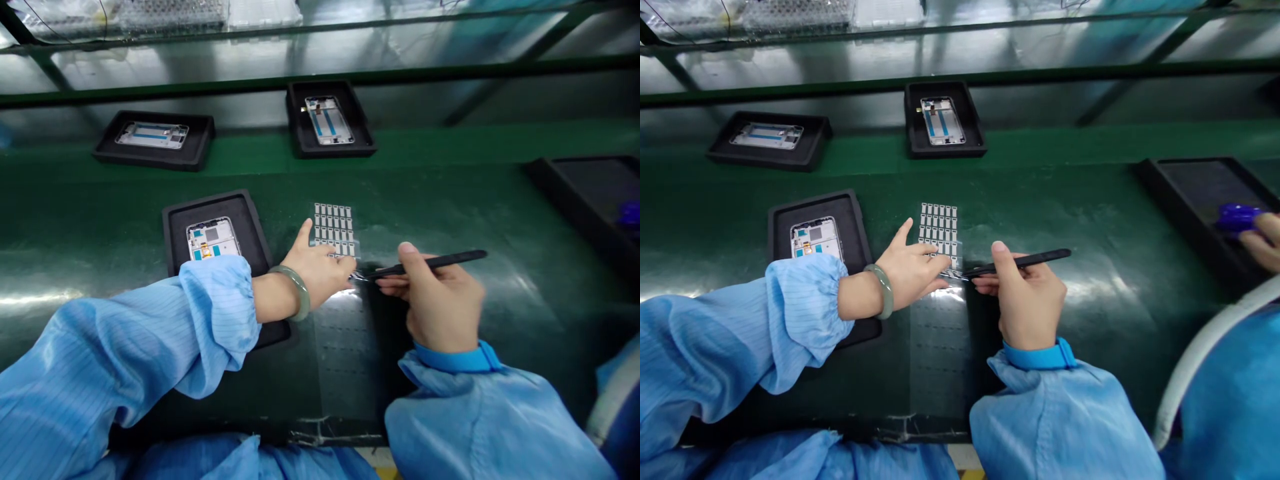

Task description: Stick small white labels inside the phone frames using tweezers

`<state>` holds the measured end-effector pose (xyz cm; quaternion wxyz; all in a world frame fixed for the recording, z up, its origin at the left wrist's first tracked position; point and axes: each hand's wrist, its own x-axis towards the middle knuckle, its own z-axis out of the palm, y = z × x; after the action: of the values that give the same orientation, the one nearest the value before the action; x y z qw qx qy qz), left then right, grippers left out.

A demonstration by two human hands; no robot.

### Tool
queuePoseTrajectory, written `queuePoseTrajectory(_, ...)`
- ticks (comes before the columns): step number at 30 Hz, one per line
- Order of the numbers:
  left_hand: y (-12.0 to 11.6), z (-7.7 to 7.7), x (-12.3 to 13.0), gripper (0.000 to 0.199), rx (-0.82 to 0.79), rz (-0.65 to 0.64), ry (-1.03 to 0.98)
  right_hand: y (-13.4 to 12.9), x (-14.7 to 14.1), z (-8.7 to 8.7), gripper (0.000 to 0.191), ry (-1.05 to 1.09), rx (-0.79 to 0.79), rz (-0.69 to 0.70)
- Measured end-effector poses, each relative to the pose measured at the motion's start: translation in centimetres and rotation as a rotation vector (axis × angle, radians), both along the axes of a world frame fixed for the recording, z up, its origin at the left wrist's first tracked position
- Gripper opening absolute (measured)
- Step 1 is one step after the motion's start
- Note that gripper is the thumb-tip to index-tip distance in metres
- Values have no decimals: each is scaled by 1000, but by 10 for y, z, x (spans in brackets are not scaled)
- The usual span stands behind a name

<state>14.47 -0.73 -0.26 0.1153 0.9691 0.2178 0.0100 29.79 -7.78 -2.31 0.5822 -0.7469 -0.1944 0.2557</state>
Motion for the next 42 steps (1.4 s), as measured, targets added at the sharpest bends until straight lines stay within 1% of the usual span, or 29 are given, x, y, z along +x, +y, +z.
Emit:
queuePoseTrajectory(5,0,1,0,31,-21,4,-2,2,-1,1,40,1,-28,7)
queuePoseTrajectory(13,-1,1,0,37,-29,19,-7,6,0,5,31,5,-115,29)
queuePoseTrajectory(19,-2,-4,1,34,-9,20,-36,7,2,8,32,33,-148,9)
queuePoseTrajectory(24,-3,-4,1,36,-6,13,-33,8,1,7,30,33,-158,14)
queuePoseTrajectory(33,-3,-4,2,30,4,8,-39,12,-2,9,28,48,-172,-34)
queuePoseTrajectory(38,-2,-4,2,30,-11,8,-41,14,-2,9,18,86,-241,-32)
queuePoseTrajectory(42,-2,-4,1,39,-33,17,-68,13,1,11,14,153,-304,-7)
